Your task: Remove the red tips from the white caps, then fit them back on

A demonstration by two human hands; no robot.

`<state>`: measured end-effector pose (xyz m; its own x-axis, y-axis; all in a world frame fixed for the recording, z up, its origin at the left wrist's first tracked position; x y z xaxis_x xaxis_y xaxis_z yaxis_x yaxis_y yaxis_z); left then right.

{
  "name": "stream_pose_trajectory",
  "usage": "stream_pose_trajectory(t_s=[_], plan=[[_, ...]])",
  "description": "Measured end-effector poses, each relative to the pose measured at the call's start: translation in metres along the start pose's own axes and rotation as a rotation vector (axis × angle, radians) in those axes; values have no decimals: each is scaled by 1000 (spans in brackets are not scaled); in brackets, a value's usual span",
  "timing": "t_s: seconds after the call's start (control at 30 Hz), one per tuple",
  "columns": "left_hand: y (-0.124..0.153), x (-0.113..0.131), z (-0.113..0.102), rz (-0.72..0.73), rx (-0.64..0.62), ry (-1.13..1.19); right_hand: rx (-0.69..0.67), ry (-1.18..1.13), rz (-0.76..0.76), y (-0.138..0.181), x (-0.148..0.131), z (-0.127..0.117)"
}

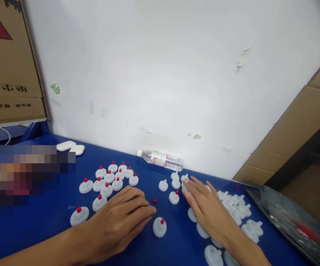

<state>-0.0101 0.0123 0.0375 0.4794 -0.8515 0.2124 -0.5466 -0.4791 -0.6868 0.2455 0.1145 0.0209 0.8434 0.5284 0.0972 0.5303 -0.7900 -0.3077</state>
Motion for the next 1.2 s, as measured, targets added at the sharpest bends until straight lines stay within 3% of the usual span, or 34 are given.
stream_pose_trajectory(t_s=[0.13,0.23,0.43,0.57,0.77,1.03,1.2], plan=[[0,2,-3,29,33,-37,254,14,-30,-1,0,-20],[-1,1,-3,18,46,-35,372,-19,-94,3,-9,-34],[0,-1,-2,19,91,-28,489,-48,-394,16,-54,-50],[1,0,-1,32,101,-28,541,-29,-507,21,-77,-51],[0,4,-1,70,40,6,604,-18,-524,23,-88,-45],[3,5,-1,121,85,28,686,26,-557,25,-91,-47],[3,2,1,78,97,-1,749,57,-553,25,-97,-50]])
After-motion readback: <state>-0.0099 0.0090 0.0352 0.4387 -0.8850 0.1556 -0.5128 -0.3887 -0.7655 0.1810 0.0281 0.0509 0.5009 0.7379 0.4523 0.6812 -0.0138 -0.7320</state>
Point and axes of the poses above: each hand's wrist, its own y-axis away from the middle knuckle, its own z-axis out of the palm, x = y × z, the point moved 3 cm from there along -y, towards the middle knuckle, and after that the axes turned 11 degrees about y, right-handed, at the moved point
